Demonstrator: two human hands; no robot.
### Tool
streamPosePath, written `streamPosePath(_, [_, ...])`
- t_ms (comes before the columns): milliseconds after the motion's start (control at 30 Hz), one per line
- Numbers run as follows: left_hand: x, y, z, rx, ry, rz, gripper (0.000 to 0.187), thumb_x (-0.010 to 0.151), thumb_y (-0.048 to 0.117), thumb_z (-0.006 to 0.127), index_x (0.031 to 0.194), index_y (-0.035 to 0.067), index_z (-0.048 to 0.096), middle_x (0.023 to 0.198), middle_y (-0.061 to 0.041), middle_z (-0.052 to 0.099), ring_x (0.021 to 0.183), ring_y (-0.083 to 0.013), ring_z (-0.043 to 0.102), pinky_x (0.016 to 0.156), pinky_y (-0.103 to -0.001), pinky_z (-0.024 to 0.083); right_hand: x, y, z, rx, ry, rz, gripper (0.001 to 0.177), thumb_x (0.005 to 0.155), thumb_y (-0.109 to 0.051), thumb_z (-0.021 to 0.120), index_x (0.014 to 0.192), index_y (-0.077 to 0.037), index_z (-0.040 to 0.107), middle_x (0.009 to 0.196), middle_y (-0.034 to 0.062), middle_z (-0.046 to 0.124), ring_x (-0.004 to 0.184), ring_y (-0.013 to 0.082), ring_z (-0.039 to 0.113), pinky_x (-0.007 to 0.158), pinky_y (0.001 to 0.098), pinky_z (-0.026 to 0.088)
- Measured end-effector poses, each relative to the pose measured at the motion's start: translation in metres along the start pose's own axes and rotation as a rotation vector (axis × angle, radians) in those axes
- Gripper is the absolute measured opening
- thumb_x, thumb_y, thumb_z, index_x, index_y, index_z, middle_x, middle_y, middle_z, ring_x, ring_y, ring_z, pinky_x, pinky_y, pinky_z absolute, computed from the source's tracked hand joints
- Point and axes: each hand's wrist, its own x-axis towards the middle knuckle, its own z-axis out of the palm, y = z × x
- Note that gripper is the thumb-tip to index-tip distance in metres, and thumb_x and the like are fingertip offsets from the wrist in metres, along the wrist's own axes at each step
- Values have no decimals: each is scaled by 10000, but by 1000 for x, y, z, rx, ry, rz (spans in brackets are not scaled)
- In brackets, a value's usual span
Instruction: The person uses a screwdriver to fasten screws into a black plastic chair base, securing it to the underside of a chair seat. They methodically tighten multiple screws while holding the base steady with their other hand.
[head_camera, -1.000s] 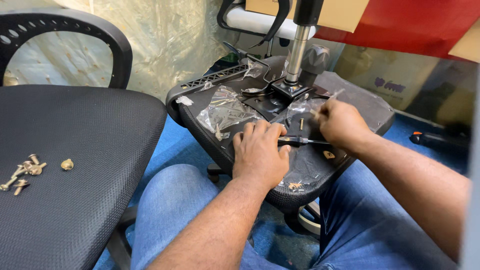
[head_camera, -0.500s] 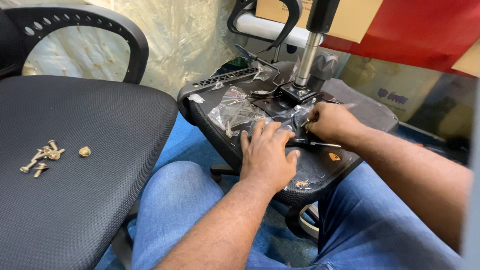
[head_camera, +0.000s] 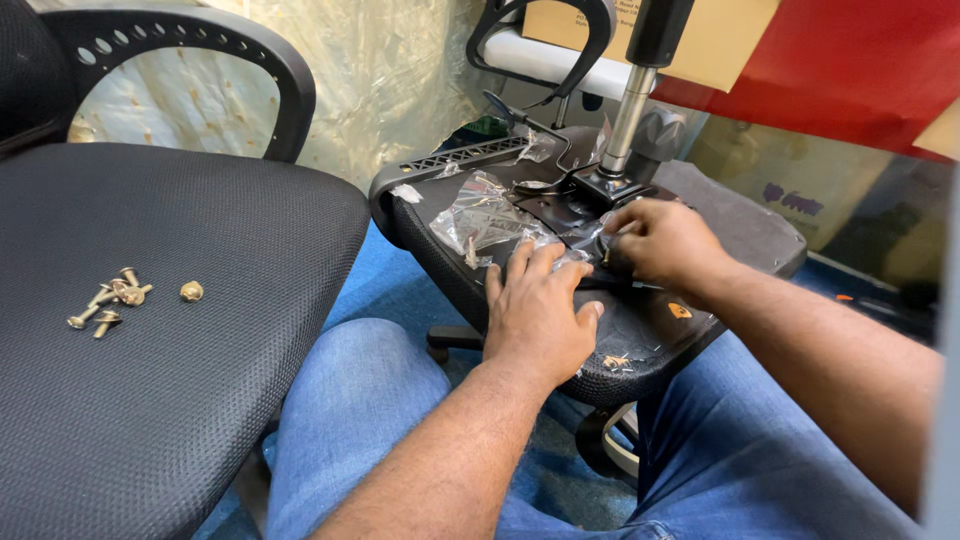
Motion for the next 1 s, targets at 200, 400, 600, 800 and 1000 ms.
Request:
streamPosePath(200, [-2, -1, -3, -13, -14, 1, 463, 844, 307, 763, 1283, 202, 658, 1501, -49, 452, 1496, -285, 255, 1222, -586, 130, -3, -23, 1, -172, -158, 44, 257, 798, -256, 820, 1033, -151, 809, 966, 75, 794, 866, 224, 757, 806, 376, 585])
streamPosePath(400, [-1, 0, -7, -6, -45, -1, 504, 841, 312, 759, 1325, 225, 651, 1505, -51, 433, 1494, -283, 231, 1222, -580, 111, 3, -17, 3, -136, -120, 144, 259, 767, -142, 809, 1024, -123, 832, 935, 103, 803, 843, 227, 760, 809, 363, 588])
streamPosePath(600, [-4, -2, -14, -59, 102, 12, 368, 855, 334, 749, 1195, 197, 716, 1477, -63, 494, 1463, -283, 282, 1187, -615, 109, 13, -4, -11, 604, -146, 449, 180, 866, 25, 706, 1036, -5, 755, 1006, 119, 744, 850, 233, 693, 775, 369, 609])
streamPosePath(800, [11, 4, -17, -407, 582, -163, 263, 924, 377, 687, 1047, 151, 737, 1119, -50, 721, 1129, -270, 644, 971, -449, 488, 5, -57, -39, 1106, -338, 305, 217, 924, -3, 625, 1129, 43, 679, 1065, 116, 731, 960, 198, 703, 882, 308, 590])
streamPosePath(1000, [21, -5, -38, -1355, 625, -701, 403, 1026, 372, 492, 1055, 27, 698, 1056, -143, 752, 911, -259, 704, 771, -382, 556, -28, -152, -5, 1020, -447, 190, 313, 912, 1, 649, 1221, 54, 664, 1172, 163, 719, 1045, 240, 706, 953, 357, 567])
